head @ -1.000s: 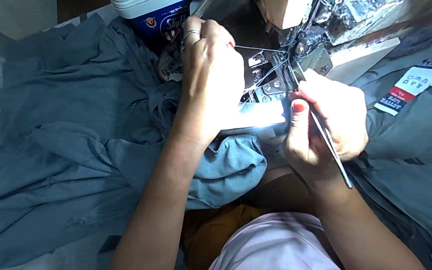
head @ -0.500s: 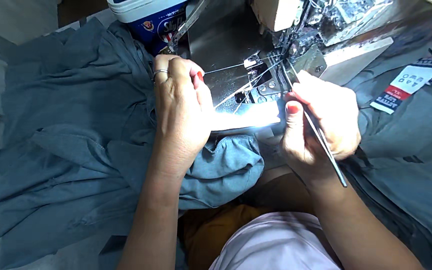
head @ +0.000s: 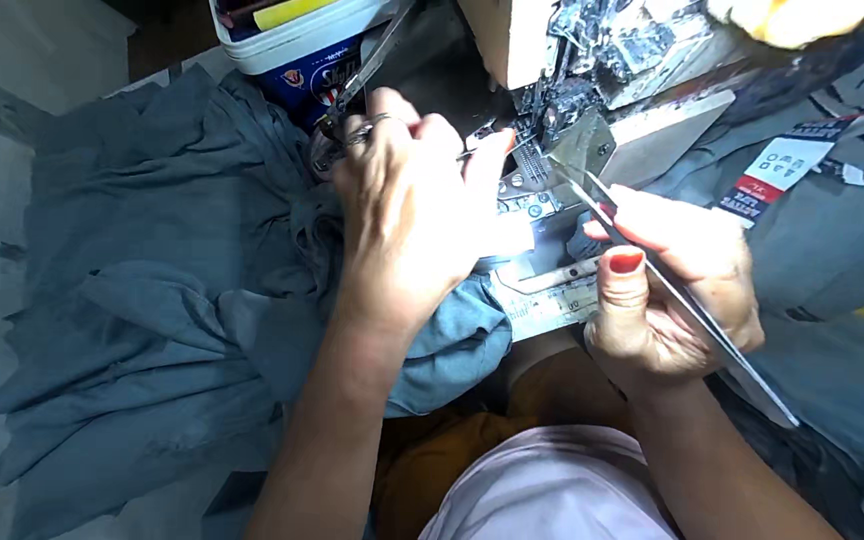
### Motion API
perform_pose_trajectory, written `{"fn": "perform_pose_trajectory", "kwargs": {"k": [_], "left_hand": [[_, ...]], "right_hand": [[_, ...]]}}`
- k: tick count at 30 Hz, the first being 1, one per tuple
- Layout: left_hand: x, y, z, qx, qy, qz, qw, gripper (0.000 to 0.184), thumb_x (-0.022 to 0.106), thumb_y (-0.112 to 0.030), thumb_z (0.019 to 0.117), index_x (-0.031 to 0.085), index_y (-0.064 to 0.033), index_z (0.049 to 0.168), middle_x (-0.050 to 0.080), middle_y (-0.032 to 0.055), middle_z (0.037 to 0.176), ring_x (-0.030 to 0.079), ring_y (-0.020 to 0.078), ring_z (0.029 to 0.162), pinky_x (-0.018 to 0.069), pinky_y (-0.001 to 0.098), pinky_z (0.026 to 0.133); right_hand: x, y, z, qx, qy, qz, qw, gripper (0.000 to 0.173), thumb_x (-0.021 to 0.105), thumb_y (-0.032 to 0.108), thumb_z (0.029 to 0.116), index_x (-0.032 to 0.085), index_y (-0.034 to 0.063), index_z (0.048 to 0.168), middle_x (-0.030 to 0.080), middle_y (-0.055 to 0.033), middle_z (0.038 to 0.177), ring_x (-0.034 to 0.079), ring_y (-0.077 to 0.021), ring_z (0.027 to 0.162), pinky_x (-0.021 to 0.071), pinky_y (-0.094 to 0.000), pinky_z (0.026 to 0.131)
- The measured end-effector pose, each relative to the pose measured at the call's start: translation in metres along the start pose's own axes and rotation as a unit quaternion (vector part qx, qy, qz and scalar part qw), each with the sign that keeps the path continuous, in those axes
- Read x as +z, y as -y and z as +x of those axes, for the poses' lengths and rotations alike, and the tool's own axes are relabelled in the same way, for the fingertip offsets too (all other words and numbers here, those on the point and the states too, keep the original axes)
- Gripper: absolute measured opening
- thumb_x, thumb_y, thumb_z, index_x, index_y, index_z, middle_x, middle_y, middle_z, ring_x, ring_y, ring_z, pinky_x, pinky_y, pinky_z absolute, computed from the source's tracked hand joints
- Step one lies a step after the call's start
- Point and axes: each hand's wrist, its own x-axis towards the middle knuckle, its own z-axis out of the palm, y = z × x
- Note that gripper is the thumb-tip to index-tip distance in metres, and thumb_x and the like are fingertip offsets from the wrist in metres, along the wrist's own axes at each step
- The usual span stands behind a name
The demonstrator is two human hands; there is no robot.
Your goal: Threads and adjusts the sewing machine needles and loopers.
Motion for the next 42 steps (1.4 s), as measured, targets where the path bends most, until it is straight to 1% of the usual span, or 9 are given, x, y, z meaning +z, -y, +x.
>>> {"fn": "perform_pose_trajectory", "kwargs": {"k": [4, 13, 22, 29, 32, 34, 37, 39, 42], "left_hand": [[0.009, -0.005, 0.017, 0.040, 0.083, -0.002, 0.996, 0.040, 0.056, -0.049, 0.0996, 0.072, -0.0130, 0.095, 0.059, 0.0141, 0.111, 0.055, 0.0338, 0.115, 0.0397, 0.0553, 0.090], [0.001, 0.021, 0.031, 0.045, 0.079, -0.237, 0.967, 0.018, 0.054, -0.016, 0.1057, 0.061, -0.0015, 0.099, 0.058, 0.0003, 0.084, 0.057, -0.0013, 0.076, 0.0479, 0.0157, 0.074], [0.007, 0.030, 0.024, 0.084, 0.034, -0.437, 0.895, 0.011, 0.053, -0.005, 0.1037, 0.054, -0.0103, 0.095, 0.062, -0.0080, 0.079, 0.063, -0.0004, 0.074, 0.0544, 0.0175, 0.074], [0.011, 0.038, 0.016, 0.102, 0.026, -0.463, 0.880, 0.013, 0.049, -0.004, 0.1035, 0.053, -0.0119, 0.094, 0.060, -0.0099, 0.075, 0.060, -0.0004, 0.069, 0.0521, 0.0173, 0.068], [0.014, 0.038, 0.014, 0.110, 0.013, -0.454, 0.884, 0.013, 0.049, -0.003, 0.1037, 0.053, -0.0118, 0.095, 0.059, -0.0110, 0.074, 0.059, -0.0020, 0.068, 0.0511, 0.0153, 0.067], [0.016, 0.040, 0.013, 0.121, 0.005, -0.443, 0.889, 0.012, 0.049, -0.003, 0.1041, 0.053, -0.0117, 0.096, 0.059, -0.0112, 0.076, 0.059, -0.0023, 0.070, 0.0511, 0.0152, 0.068], [0.019, 0.040, 0.012, 0.127, -0.011, -0.420, 0.898, 0.010, 0.049, -0.003, 0.1035, 0.054, -0.0102, 0.099, 0.059, -0.0117, 0.077, 0.059, -0.0031, 0.071, 0.0518, 0.0159, 0.070], [0.020, 0.040, 0.010, 0.122, -0.020, -0.413, 0.902, 0.008, 0.050, -0.004, 0.1033, 0.055, -0.0092, 0.100, 0.059, -0.0119, 0.077, 0.059, -0.0038, 0.070, 0.0517, 0.0153, 0.069], [0.017, 0.036, 0.006, 0.100, -0.017, -0.391, 0.915, 0.007, 0.050, -0.003, 0.1033, 0.056, -0.0065, 0.102, 0.058, -0.0102, 0.078, 0.059, -0.0039, 0.071, 0.0514, 0.0143, 0.070]], "right_hand": [[-0.002, 0.002, -0.003, 0.002, 0.008, 0.008, 1.000, 0.020, 0.054, 0.018, 0.1062, 0.063, 0.0013, 0.110, 0.067, -0.0066, 0.115, 0.063, -0.0082, 0.119, 0.0531, -0.0229, 0.099], [-0.003, 0.004, -0.005, 0.018, 0.013, 0.033, 0.999, 0.018, 0.054, 0.018, 0.1065, 0.063, 0.0025, 0.110, 0.067, -0.0048, 0.116, 0.063, -0.0074, 0.120, 0.0537, -0.0227, 0.099], [-0.004, 0.004, -0.004, 0.027, 0.009, 0.049, 0.998, 0.017, 0.056, 0.020, 0.1056, 0.066, 0.0062, 0.111, 0.067, -0.0012, 0.117, 0.063, -0.0074, 0.119, 0.0546, -0.0244, 0.099], [-0.008, -0.015, 0.010, 0.242, -0.122, 0.231, 0.934, 0.023, 0.046, 0.002, 0.1036, 0.068, 0.0085, 0.105, 0.074, 0.0023, 0.102, 0.073, -0.0124, 0.092, 0.0625, -0.0332, 0.087], [-0.024, -0.036, 0.017, 0.071, -0.016, 0.084, 0.994, 0.021, 0.044, 0.010, 0.1073, 0.064, 0.0079, 0.100, 0.067, 0.0020, 0.105, 0.066, -0.0077, 0.107, 0.0546, -0.0312, 0.098], [-0.034, -0.048, 0.028, -0.055, 0.085, -0.029, 0.994, 0.020, 0.047, 0.013, 0.1082, 0.061, 0.0008, 0.100, 0.062, -0.0094, 0.097, 0.063, -0.0121, 0.099, 0.0527, -0.0268, 0.089], [-0.038, -0.076, 0.047, -0.214, 0.216, -0.083, 0.949, 0.022, 0.056, 0.011, 0.1012, 0.075, 0.0004, 0.105, 0.073, -0.0184, 0.103, 0.067, -0.0286, 0.082, 0.0522, -0.0368, 0.070], [-0.039, -0.093, 0.060, -0.291, 0.292, -0.105, 0.905, 0.024, 0.054, 0.008, 0.1003, 0.076, 0.0020, 0.107, 0.075, -0.0164, 0.115, 0.063, -0.0296, 0.071, 0.0450, -0.0402, 0.059], [-0.038, -0.107, 0.074, -0.369, 0.332, -0.130, 0.858, 0.026, 0.050, 0.002, 0.0992, 0.075, 0.0017, 0.103, 0.074, -0.0132, 0.109, 0.060, -0.0285, 0.069, 0.0406, -0.0404, 0.054]]}}
